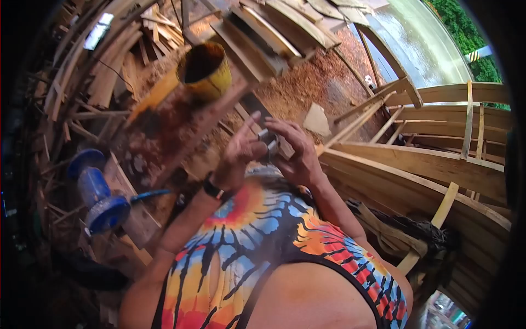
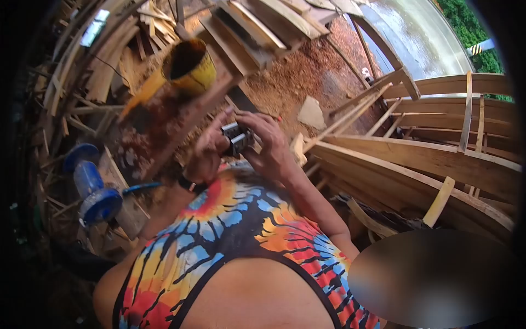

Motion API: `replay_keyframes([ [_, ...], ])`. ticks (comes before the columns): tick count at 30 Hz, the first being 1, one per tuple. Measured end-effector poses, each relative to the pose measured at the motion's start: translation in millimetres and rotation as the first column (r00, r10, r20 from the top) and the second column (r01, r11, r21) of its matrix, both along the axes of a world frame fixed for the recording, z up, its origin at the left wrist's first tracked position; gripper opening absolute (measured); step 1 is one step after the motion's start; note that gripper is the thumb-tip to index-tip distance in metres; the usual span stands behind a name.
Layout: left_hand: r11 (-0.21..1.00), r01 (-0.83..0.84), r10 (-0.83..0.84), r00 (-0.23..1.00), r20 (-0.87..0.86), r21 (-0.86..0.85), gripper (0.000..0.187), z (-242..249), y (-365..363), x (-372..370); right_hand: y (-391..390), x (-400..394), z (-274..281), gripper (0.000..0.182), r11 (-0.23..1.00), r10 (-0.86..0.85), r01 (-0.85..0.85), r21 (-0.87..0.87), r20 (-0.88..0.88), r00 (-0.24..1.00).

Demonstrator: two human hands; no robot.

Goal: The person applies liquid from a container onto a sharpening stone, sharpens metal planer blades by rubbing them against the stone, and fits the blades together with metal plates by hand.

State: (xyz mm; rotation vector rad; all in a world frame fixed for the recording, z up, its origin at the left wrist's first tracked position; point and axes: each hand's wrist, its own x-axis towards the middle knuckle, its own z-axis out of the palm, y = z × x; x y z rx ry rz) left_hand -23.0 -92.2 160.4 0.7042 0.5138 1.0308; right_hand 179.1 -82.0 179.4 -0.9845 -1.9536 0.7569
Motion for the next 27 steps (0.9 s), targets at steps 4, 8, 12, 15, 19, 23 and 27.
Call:
replay_keyframes([
  [4, 1.0, 0.009, -0.008, 0.998, -0.056, 0.02, 0.118, 9, 0, 3, -6, 0, 5, 0.077, 0.999, 0.0, -0.001, -0.034, -0.016, 1.0],
  [8, 1.0, 0.003, -0.003, 0.997, -0.073, 0.008, 0.121, 14, -1, 4, -10, 0, 5, 0.082, 0.999, 0.039, -0.038, -0.015, 0.043, 0.998],
  [12, 1.0, 0.002, -0.003, 0.995, -0.1, -0.012, 0.123, 13, -2, 3, -10, -2, 7, 0.081, 0.999, 0.047, -0.046, -0.01, 0.083, 0.995],
  [15, 1.0, 0.006, -0.005, 0.991, -0.133, 0.004, 0.125, 19, -3, 3, -8, -3, 8, 0.079, 0.998, 0.06, -0.061, 0.007, 0.085, 0.995],
  [19, 1.0, 0.004, -0.007, 0.99, -0.138, -0.019, 0.125, 18, -3, 3, -5, -2, 7, 0.069, 0.998, 0.058, -0.059, 0.011, 0.111, 0.992],
  [23, 0.999, -0.007, 0.003, 0.994, -0.105, -0.034, 0.124, 20, -2, 4, -4, -3, 5, 0.073, 0.998, 0.057, -0.057, -0.004, 0.087, 0.995],
  [27, 1.0, -0.018, 0.015, 0.994, -0.105, -0.023, 0.122, 21, -3, 5, -4, -3, 5, 0.077, 0.998, 0.064, -0.062, -0.024, 0.068, 0.996],
])
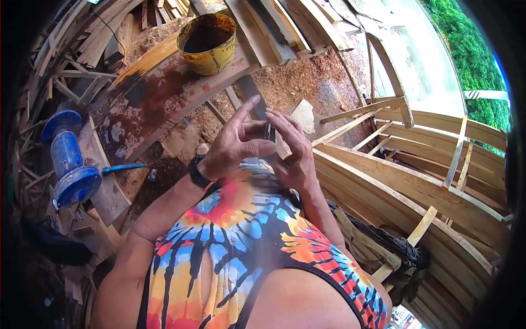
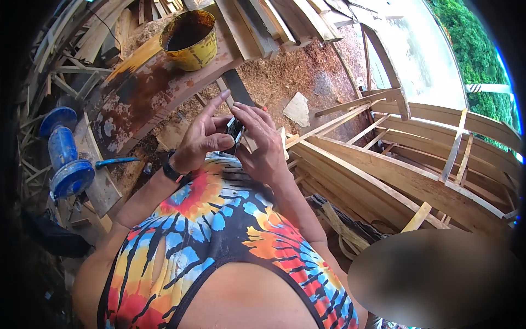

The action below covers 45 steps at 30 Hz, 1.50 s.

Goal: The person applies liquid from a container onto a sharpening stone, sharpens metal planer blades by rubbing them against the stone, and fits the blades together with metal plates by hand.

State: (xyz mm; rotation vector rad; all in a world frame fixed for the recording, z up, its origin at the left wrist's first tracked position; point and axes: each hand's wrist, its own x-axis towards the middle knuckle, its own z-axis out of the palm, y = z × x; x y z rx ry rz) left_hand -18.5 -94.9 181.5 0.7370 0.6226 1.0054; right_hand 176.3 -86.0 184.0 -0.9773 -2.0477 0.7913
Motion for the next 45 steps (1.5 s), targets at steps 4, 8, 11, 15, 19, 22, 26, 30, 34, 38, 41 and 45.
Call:
replay_keyframes([
  [4, 0.999, -0.031, 0.031, 0.999, -0.018, 0.028, 0.119, -3, -1, 1, -1, -1, -2, 0.077, 1.0, -0.009, 0.009, -0.002, 0.011, 1.0],
  [8, 0.998, -0.047, 0.049, 0.998, -0.038, 0.053, 0.118, -10, -2, 2, 0, -1, -1, 0.071, 1.0, -0.012, 0.011, 0.018, 0.021, 1.0],
  [11, 0.999, -0.024, 0.024, 1.0, -0.019, 0.026, 0.115, -8, 0, 2, -1, -6, 8, 0.069, 0.999, -0.034, 0.034, -0.004, -0.004, 0.999],
  [15, 0.999, 0.007, -0.008, 0.999, -0.041, -0.036, 0.11, -4, 2, -1, -3, -10, 7, 0.072, 1.0, -0.008, 0.008, 0.002, -0.007, 1.0],
  [19, 0.997, -0.035, 0.034, 0.999, -0.02, -0.065, 0.108, -6, 1, 2, -1, -9, 5, 0.07, 1.0, -0.024, 0.024, 0.009, 0.025, 0.999],
  [22, 0.997, -0.046, 0.044, 0.999, -0.032, -0.07, 0.108, -7, 0, 1, -2, -9, 5, 0.069, 0.999, -0.03, 0.03, 0.011, 0.014, 0.999],
  [26, 0.997, -0.048, 0.045, 0.998, -0.046, -0.06, 0.108, -10, 1, -1, 1, -10, 6, 0.068, 0.999, -0.024, 0.024, 0.023, -0.008, 1.0],
  [30, 0.996, -0.041, 0.04, 0.999, -0.019, -0.08, 0.113, -10, 3, -1, 2, -9, 5, 0.069, 0.999, -0.032, 0.032, 0.041, -0.012, 0.999],
  [34, 0.996, -0.056, 0.055, 0.998, -0.014, -0.069, 0.111, -7, 3, 1, 3, -8, 6, 0.07, 0.999, -0.023, 0.023, 0.049, -0.006, 1.0],
  [38, 0.997, -0.052, 0.05, 0.998, -0.029, -0.055, 0.107, 1, 5, 1, 2, -10, 10, 0.074, 1.0, -0.017, 0.017, 0.008, -0.02, 1.0],
  [41, 0.996, -0.071, 0.068, 0.996, -0.053, -0.049, 0.106, -5, 6, 3, -1, -12, 10, 0.078, 0.997, -0.022, 0.015, -0.076, -0.091, 0.996],
  [45, 0.992, -0.096, 0.087, 0.991, -0.105, -0.084, 0.105, -7, 7, 6, -2, -12, 5, 0.079, 0.997, -0.052, 0.043, -0.067, -0.141, 0.989],
])
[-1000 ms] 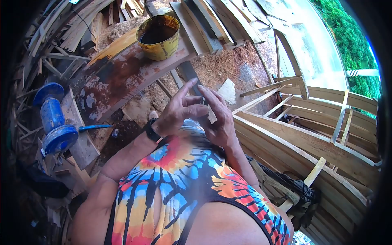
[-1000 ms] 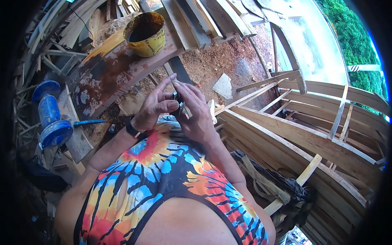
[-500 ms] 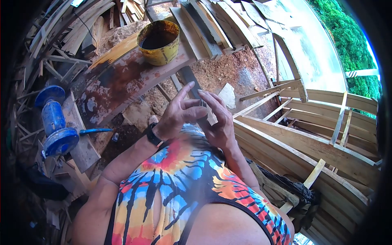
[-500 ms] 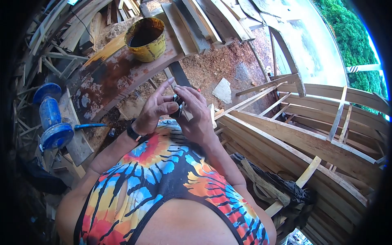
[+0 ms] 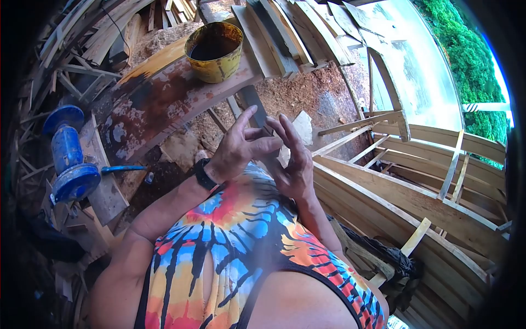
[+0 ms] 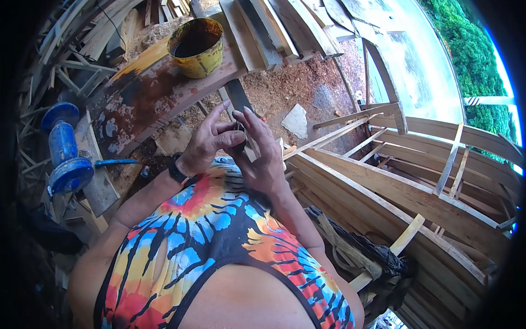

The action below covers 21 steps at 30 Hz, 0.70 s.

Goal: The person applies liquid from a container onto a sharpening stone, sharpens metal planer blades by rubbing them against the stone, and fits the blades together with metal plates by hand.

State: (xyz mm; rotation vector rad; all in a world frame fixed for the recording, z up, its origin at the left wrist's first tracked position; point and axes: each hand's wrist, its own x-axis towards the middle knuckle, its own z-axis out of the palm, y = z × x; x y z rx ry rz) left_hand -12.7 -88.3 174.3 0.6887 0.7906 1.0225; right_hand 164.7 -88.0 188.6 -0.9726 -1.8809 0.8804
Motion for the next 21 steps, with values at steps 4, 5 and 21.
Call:
replay_keyframes([
  [4, 1.0, -0.024, 0.024, 1.0, 0.0, 0.013, 0.107, -3, 0, 2, -4, -2, -1, 0.08, 0.995, -0.026, 0.019, -0.094, -0.071, 0.997],
  [5, 1.0, -0.026, 0.026, 1.0, -0.004, 0.011, 0.107, -2, 0, 2, -3, -2, -2, 0.08, 0.996, -0.026, 0.019, -0.091, -0.073, 0.997],
  [21, 0.999, 0.027, -0.029, 0.999, -0.046, -0.043, 0.11, -33, 10, -3, 7, 5, 0, 0.087, 1.0, -0.003, 0.003, -0.002, 0.034, 0.999],
])
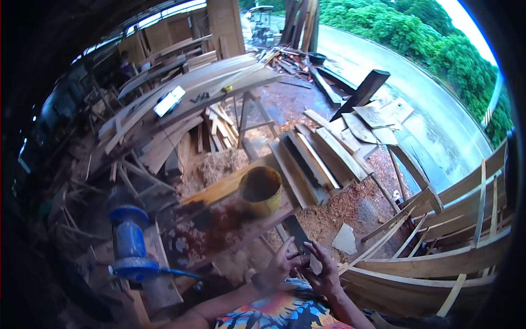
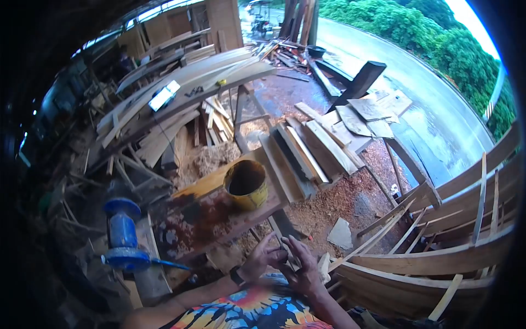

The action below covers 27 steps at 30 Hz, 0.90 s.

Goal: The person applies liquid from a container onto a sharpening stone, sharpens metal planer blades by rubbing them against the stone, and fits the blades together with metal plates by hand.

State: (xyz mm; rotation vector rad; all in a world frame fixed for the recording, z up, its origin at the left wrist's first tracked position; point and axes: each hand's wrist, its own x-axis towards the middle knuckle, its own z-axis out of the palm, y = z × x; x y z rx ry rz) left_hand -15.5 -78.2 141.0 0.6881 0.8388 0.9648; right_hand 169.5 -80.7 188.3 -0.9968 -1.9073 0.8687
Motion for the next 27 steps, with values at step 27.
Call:
replay_keyframes([
  [27, 0.996, 0.031, -0.031, 1.0, 0.004, 0.081, 0.104, 23, 0, 6, -3, 7, 0, 0.085, 1.0, -0.007, 0.008, 0.004, -0.173, 0.985],
])
